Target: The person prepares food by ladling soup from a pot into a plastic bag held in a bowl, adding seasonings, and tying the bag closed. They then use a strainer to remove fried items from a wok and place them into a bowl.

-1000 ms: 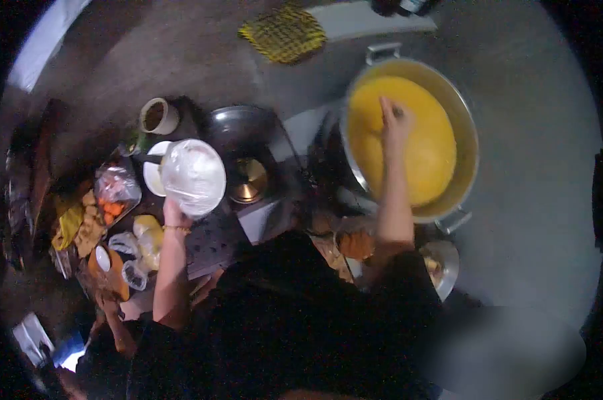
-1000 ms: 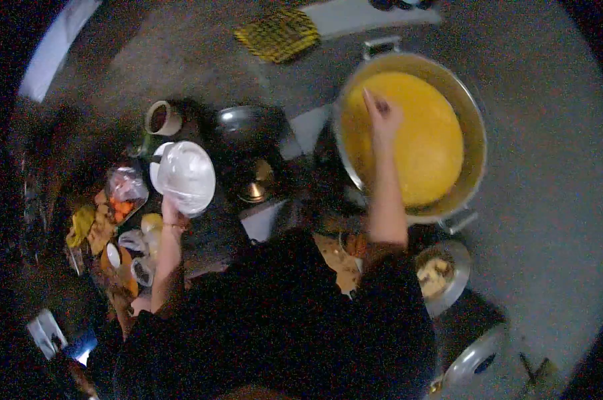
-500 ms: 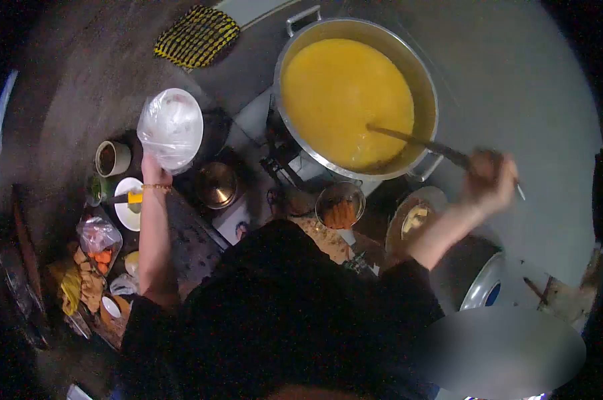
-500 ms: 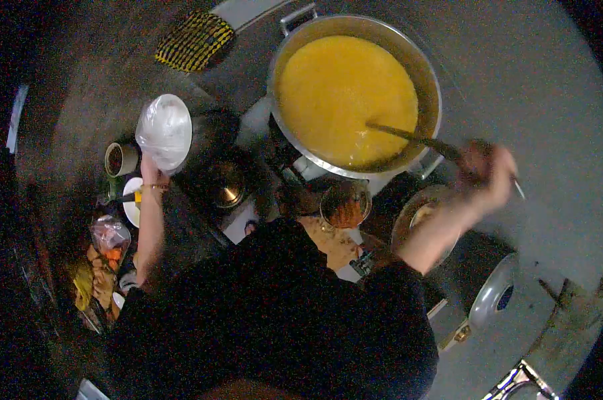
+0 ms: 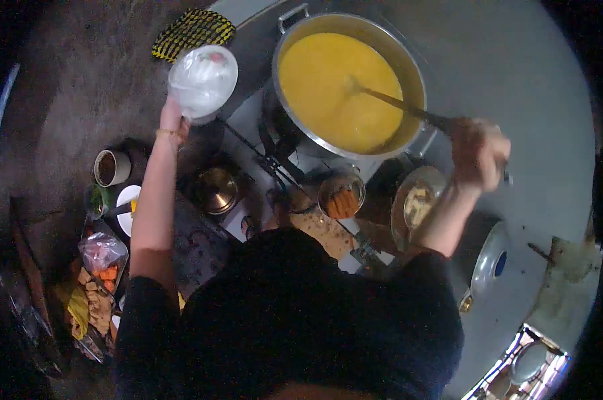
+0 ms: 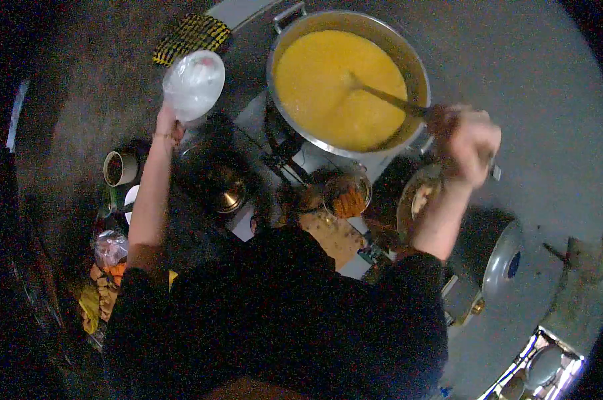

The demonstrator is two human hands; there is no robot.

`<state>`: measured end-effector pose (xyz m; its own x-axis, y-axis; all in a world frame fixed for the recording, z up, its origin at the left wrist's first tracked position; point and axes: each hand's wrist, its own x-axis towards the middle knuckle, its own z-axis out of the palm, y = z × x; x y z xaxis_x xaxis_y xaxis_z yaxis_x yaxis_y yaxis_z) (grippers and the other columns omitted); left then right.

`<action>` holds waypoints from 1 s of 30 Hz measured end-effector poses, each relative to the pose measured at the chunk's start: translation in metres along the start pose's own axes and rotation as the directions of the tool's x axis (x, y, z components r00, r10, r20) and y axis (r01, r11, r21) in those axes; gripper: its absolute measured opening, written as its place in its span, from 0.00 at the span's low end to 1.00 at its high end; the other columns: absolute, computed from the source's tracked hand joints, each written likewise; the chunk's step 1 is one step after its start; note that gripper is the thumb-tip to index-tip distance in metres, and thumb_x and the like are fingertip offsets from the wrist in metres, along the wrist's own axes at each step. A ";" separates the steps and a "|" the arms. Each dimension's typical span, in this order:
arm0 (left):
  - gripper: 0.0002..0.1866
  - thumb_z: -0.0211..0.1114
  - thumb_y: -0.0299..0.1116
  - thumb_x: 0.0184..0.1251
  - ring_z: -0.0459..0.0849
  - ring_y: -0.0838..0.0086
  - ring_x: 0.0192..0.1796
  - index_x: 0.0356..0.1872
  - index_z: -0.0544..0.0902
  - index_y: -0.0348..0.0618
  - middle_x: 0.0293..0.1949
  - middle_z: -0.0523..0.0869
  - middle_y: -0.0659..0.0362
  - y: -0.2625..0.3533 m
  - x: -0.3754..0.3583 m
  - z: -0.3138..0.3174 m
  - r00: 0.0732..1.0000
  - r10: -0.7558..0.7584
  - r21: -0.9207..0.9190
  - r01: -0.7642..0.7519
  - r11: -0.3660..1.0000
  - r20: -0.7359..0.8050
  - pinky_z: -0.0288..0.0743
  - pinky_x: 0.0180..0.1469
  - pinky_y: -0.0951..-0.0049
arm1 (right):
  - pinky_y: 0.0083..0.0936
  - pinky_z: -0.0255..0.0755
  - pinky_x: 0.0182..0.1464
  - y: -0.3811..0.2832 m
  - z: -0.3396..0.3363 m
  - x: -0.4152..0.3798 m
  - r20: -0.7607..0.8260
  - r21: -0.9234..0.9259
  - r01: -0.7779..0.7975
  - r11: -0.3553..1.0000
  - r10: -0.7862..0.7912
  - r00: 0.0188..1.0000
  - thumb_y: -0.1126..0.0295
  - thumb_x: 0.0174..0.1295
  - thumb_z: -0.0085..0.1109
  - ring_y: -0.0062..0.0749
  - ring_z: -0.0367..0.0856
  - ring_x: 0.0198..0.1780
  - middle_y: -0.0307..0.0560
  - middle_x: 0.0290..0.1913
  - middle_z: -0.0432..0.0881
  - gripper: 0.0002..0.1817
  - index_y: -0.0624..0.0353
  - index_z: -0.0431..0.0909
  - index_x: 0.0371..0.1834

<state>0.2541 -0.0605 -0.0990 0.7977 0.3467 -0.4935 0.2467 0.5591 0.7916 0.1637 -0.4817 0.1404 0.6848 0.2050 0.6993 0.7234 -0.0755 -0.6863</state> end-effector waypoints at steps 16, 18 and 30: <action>0.21 0.49 0.52 0.59 0.75 0.80 0.21 0.38 0.77 0.45 0.26 0.79 0.64 -0.028 0.002 0.077 0.998 0.023 0.215 -0.034 0.976 0.053 0.60 0.13 0.80 | 0.24 0.44 0.16 0.014 -0.001 -0.049 -0.448 0.356 0.136 0.924 0.041 0.893 0.66 0.62 0.42 0.23 0.51 0.11 0.36 0.08 0.52 0.20 0.55 0.54 0.12; 0.23 0.48 0.52 0.59 0.77 0.78 0.24 0.38 0.77 0.43 0.28 0.80 0.62 -0.033 0.003 0.078 0.999 0.033 0.274 -0.037 0.961 0.019 0.64 0.15 0.78 | 0.23 0.43 0.16 0.013 -0.018 -0.045 -0.606 0.333 0.055 0.941 0.169 0.777 0.62 0.64 0.41 0.20 0.48 0.11 0.34 0.07 0.51 0.22 0.52 0.52 0.11; 0.27 0.38 0.49 0.63 0.80 0.70 0.32 0.44 0.76 0.37 0.37 0.80 0.55 -0.065 0.023 0.108 0.996 0.040 0.637 -0.081 0.767 0.078 0.72 0.24 0.70 | 0.20 0.41 0.16 -0.042 -0.112 -0.045 -0.879 0.197 0.076 0.977 0.142 0.454 0.59 0.64 0.39 0.20 0.44 0.10 0.32 0.07 0.48 0.26 0.45 0.49 0.06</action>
<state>0.3163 -0.1702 -0.1227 0.8474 0.3090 -0.4318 0.4753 -0.0791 0.8763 0.1125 -0.5971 0.1601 0.4914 -0.7757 0.3960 0.7417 0.1344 -0.6571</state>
